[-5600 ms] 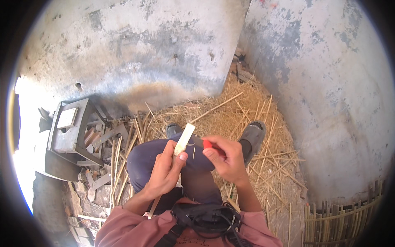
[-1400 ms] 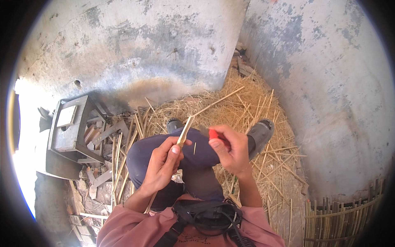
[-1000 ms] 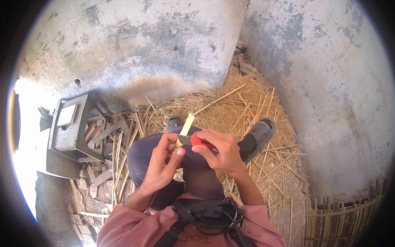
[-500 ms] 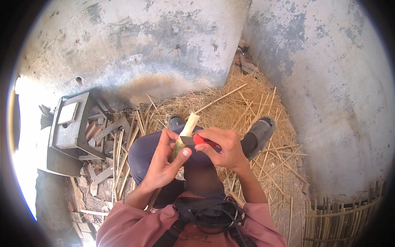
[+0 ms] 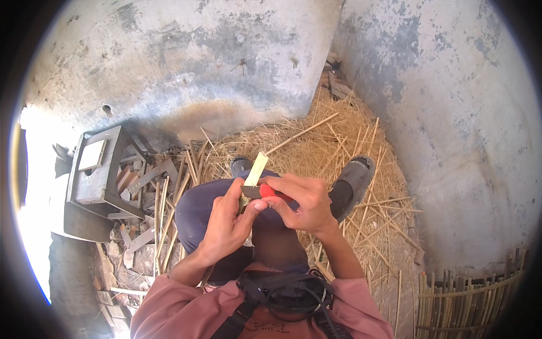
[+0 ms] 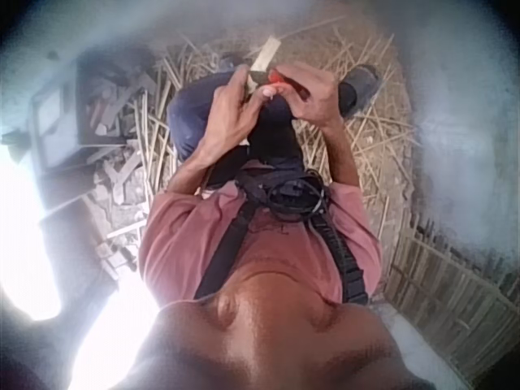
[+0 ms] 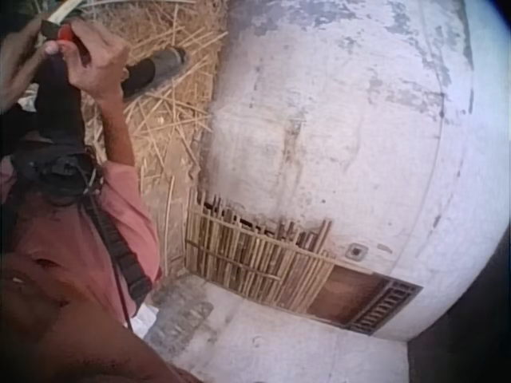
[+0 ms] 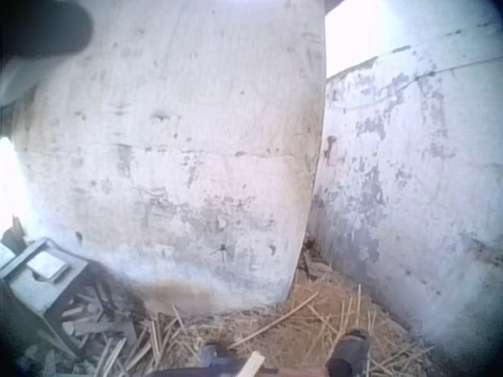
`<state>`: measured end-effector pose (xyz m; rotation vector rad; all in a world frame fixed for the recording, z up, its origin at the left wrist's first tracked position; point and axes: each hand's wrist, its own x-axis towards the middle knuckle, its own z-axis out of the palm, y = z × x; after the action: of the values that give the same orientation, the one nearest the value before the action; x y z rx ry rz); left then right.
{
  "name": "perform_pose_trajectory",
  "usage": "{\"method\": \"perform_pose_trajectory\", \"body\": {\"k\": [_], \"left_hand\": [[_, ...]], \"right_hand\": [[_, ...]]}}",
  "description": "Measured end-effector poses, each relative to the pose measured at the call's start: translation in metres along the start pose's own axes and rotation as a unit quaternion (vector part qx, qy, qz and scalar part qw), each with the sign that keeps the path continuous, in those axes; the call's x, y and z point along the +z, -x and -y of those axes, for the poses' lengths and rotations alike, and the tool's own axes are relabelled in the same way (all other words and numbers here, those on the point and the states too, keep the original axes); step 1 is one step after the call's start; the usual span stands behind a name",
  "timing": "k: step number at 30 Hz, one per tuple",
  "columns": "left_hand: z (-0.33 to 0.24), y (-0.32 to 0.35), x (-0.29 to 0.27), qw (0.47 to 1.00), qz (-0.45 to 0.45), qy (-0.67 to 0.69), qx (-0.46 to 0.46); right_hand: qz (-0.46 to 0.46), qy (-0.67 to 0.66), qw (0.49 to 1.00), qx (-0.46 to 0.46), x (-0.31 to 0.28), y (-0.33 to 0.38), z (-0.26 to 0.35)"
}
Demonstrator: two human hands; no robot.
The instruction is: The person whittles a piece of wood using a small red utility knife, shaving off thin strips to shape the wood while sitting on the floor of a small room.
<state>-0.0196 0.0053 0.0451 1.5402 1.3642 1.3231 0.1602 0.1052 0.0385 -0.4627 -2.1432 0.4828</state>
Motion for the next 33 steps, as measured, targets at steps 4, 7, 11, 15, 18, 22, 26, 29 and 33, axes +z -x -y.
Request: {"method": "perform_pose_trajectory", "body": {"k": [4, 7, 11, 15, 18, 22, 26, 29, 33], "left_hand": [[0.006, 0.0, 0.001, 1.0, -0.011, -0.028, 0.007], [0.008, -0.001, 0.0, 0.999, 0.001, -0.034, -0.021], [0.006, -0.002, 0.001, 1.0, -0.007, 0.003, -0.009], [0.0, -0.002, -0.001, 0.999, -0.012, 0.026, -0.018], [0.008, 0.002, -0.002, 1.0, 0.004, -0.002, -0.028], [0.002, 0.003, -0.004, 0.998, 0.05, -0.005, -0.049], [0.017, 0.005, -0.005, 0.988, 0.076, 0.13, -0.042], [0.012, 0.002, -0.014, 0.951, 0.156, 0.245, -0.108], [-0.002, 0.001, -0.022, 0.943, 0.161, 0.261, -0.131]], "right_hand": [[-0.023, 0.032, 0.999, 0.007, 0.006, 0.004, 0.0], [-0.033, 0.072, 0.997, 0.004, 0.007, 0.004, 0.003], [-0.053, 0.112, 0.992, -0.005, 0.008, 0.001, 0.005], [-0.106, 0.097, 0.99, -0.012, 0.013, -0.006, 0.0], [-0.145, 0.152, 0.977, 0.035, 0.005, -0.014, -0.001], [-0.314, 0.15, 0.916, 0.199, -0.041, -0.024, -0.064], [-0.248, -0.129, 0.924, 0.26, -0.052, -0.015, -0.064], [-0.167, -0.201, 0.926, 0.272, -0.046, -0.007, -0.051], [-0.098, -0.29, 0.921, 0.242, -0.039, -0.001, -0.036]]}}
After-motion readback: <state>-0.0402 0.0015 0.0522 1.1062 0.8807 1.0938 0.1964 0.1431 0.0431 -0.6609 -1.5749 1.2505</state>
